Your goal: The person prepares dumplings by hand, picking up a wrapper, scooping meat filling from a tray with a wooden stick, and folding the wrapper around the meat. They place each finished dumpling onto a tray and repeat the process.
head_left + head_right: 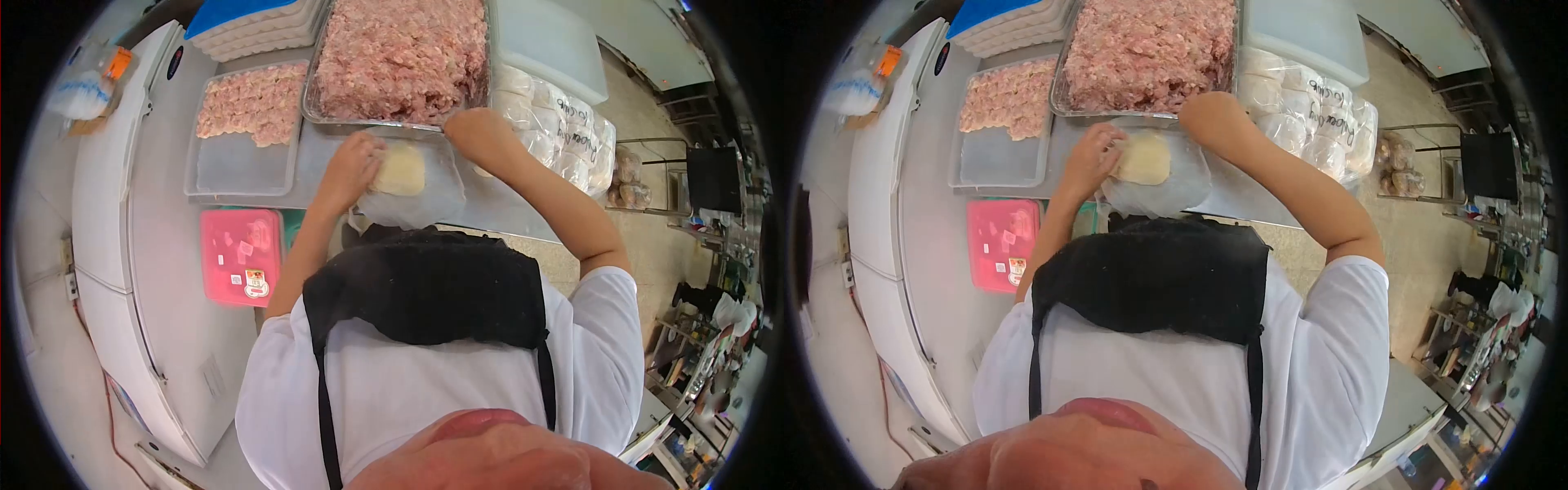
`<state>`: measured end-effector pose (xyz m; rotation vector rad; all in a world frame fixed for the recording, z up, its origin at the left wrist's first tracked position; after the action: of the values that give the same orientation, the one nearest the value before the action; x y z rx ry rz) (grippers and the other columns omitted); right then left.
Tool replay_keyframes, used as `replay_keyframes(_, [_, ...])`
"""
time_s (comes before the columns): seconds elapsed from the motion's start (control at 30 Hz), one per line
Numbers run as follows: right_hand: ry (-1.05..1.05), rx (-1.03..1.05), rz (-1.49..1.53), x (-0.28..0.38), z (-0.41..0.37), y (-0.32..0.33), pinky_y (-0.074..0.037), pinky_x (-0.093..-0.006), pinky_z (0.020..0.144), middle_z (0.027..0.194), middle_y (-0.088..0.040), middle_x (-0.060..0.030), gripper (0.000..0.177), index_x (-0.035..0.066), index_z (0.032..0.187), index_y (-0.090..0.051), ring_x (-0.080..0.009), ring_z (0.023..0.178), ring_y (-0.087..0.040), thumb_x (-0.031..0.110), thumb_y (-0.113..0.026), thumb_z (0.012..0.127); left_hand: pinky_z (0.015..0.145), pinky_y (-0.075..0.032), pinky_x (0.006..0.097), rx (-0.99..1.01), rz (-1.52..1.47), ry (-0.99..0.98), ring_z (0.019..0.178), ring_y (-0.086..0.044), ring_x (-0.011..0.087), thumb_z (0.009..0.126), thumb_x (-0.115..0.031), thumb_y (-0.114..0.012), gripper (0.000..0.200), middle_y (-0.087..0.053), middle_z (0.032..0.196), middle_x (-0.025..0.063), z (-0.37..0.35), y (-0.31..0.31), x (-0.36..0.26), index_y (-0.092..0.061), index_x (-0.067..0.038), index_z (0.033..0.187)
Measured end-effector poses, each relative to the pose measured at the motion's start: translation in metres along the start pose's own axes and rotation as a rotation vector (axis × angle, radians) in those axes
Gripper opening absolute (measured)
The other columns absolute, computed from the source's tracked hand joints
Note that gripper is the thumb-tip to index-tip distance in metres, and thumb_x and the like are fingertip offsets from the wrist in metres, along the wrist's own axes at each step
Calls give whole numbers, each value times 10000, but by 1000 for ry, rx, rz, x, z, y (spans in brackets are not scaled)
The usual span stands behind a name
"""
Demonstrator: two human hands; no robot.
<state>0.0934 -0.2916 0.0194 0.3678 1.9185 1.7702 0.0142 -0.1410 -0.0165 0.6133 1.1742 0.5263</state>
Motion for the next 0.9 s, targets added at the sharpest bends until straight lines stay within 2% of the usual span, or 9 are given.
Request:
replay_keyframes(0.17, [-92, -69, -39, -73, -8, 48, -509, -412, 623, 659, -616, -139, 246, 53, 677, -635, -318, 692, -640, 261, -602, 804, 891, -440, 390, 87, 83, 37, 1010, -544, 316, 778, -155, -670, 242, -555, 1050, 147, 0, -40, -8, -631, -49, 993])
replay_keyframes(0.23, [-129, -116, -40, -91, 0, 35, -492, -418, 604, 667, -616, -145, 263, 48, 681, -634, -323, 685, -631, 272, -602, 816, 873, -450, 381, 72, 117, 4, 965, -558, 315, 785, -169, -673, 218, -563, 1016, 142, -1, -43, 1, -644, -43, 960])
replay_keyframes(0.37, [1, -82, 61, -36, -13, -11, -512, -398, 617, 693, -633, -135, 315, 44, 709, -656, -308, 710, -647, 322, -588, 843, 844, -462, 371, 8, -79, 129, 943, -578, 299, 828, -177, -650, 170, -609, 955, 125, 0, -35, 18, -685, -30, 906])
replay_keyframes(0.47, [37, -63, 43, -52, -21, 20, -521, -417, 589, 712, -652, -157, 147, 32, 681, -667, -327, 694, -661, 130, -572, 736, 833, -470, 336, -87, -142, 141, 967, -593, 270, 878, -211, -610, 210, -630, 1031, 122, -5, -26, 34, -692, -23, 923])
replay_keyframes(0.5, [-120, 41, 83, -65, -20, 49, -520, -409, 594, 710, -650, -150, 138, 44, 672, -664, -313, 711, -663, 137, -577, 724, 827, -471, 325, -75, -185, 163, 976, -595, 254, 891, -225, -597, 227, -628, 1059, 122, -2, -19, 32, -690, -23, 934])
replay_keyframes(0.6, [-73, -128, -40, -74, 2, 51, -520, -406, 592, 714, -651, -140, 130, 50, 691, -667, -301, 709, -663, 143, -582, 725, 815, -471, 304, -115, -289, 274, 976, -599, 210, 912, -228, -578, 244, -633, 1075, 108, 3, 1, 36, -678, -13, 970])
replay_keyframes(0.63, [29, -221, 81, -65, 4, 30, -522, -409, 587, 718, -652, -132, 135, 47, 699, -664, -303, 693, -661, 145, -580, 739, 812, -470, 299, -135, -319, 316, 972, -600, 196, 916, -223, -575, 245, -637, 1068, 101, 2, 5, 40, -672, -9, 983])
replay_keyframes(0.73, [63, -130, 99, -28, 8, -8, -524, -404, 592, 721, -654, -128, 138, 56, 692, -660, -304, 706, -661, 159, -585, 746, 817, -472, 289, -441, -858, 512, 954, -600, 166, 905, -179, -600, 256, -626, 1091, 82, -7, 16, 71, -623, 12, 1074])
replay_keyframes(0.9, [-227, 218, 114, -76, 2, 21, -500, -447, 643, 755, -651, -149, 280, 87, 789, -676, -318, 742, -648, 306, -538, 896, 879, -490, 325, -427, -1151, 521, 1020, -597, 193, 919, -136, -566, 319, -590, 1151, 105, 0, 59, 71, -515, 24, 1190])
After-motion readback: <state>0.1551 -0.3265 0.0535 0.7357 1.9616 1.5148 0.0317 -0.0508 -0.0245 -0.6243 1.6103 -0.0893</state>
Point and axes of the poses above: each hand's wrist, its own z-axis towards the middle knuckle, its own y-axis out of the back of the hand, x = y × z, the point moved 9 cm from there along z, towards the middle knuckle
